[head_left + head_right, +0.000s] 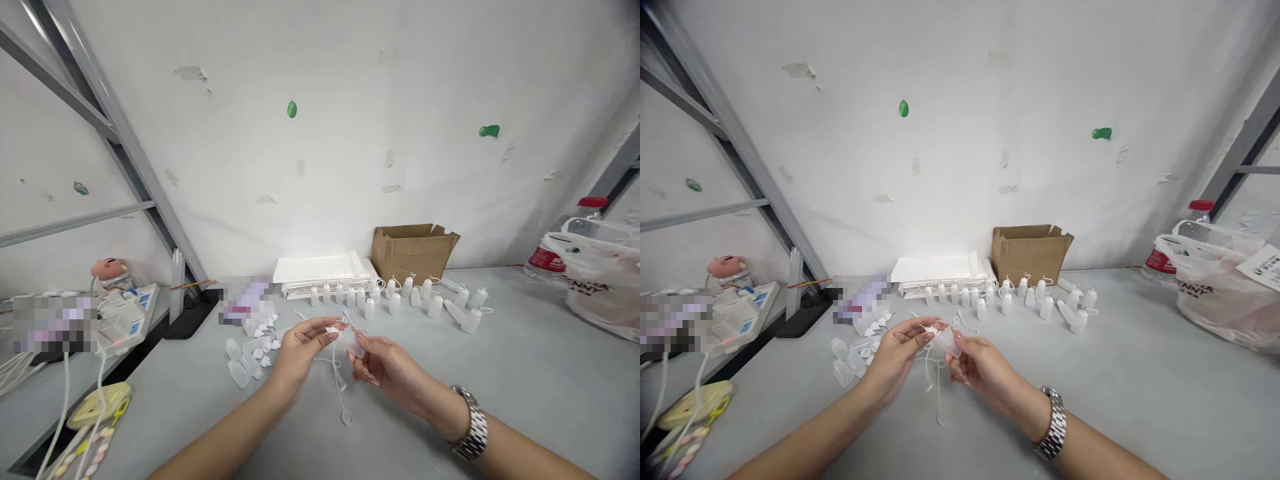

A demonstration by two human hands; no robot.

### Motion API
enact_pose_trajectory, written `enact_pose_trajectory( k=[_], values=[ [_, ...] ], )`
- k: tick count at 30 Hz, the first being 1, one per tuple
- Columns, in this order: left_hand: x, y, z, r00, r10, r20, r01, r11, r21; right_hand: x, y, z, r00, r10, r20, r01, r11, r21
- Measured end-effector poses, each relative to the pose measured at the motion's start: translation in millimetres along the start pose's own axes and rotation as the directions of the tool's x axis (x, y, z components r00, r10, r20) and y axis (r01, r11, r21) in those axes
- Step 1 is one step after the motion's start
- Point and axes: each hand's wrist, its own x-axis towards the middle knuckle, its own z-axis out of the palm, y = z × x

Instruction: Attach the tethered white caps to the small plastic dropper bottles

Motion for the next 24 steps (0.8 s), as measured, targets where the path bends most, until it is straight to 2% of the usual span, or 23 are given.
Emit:
enact_pose_trajectory(
  k=[1, 3, 7, 10, 12, 15, 16, 21, 24],
  values=[
    [-0.2, -0.2, -0.1, 1.000, 0.003, 0.006, -0.003, 1.000, -0.001, 1.3, 0.7, -0.9, 0.998, 0.048, 0.030, -0.050, 0.996, 0.078],
    [-0.3, -0.9, -0.5, 1.000, 0.000, -0.020, 0.000, 1.000, -0.007, 2.6, 1.2, -1.2, 0.997, 0.075, 0.020, -0.076, 0.989, 0.130],
    [1.0, -1.7, -2.0, 0.994, -0.001, -0.105, 0.000, 1.000, -0.016, 1.6, -2.6, 0.9, 0.997, -0.020, -0.078, 0.020, 1.000, -0.001],
    [1.8, -2.3, -2.5, 0.993, 0.009, -0.117, -0.011, 1.000, -0.023, 0.2, -4.3, -0.3, 0.990, -0.072, -0.125, 0.060, 0.994, -0.096],
    [1.8, -2.9, -2.5, 0.995, 0.004, -0.102, -0.007, 0.999, -0.035, 0.1, -2.1, -2.4, 0.997, -0.022, -0.080, 0.020, 0.999, -0.027],
    [1.9, -3.6, -2.5, 0.996, 0.008, -0.093, -0.012, 0.999, -0.042, 1.5, 3.3, -4.1, 0.996, 0.080, 0.048, -0.085, 0.991, 0.105],
    [2.1, -3.7, -2.5, 0.995, 0.015, -0.102, -0.019, 0.999, -0.035, 2.2, 4.4, -3.8, 0.996, 0.081, 0.048, -0.086, 0.991, 0.103],
    [3.7, -4.7, -3.7, 0.988, 0.022, -0.154, -0.020, 1.000, 0.016, 4.7, 3.5, 1.8, 0.985, -0.098, -0.142, 0.082, 0.990, -0.112],
    [4.0, -5.9, -4.1, 0.992, 0.012, -0.124, -0.009, 1.000, 0.027, 4.0, 3.3, 3.6, 0.980, -0.114, -0.160, 0.095, 0.988, -0.126]
  ],
)
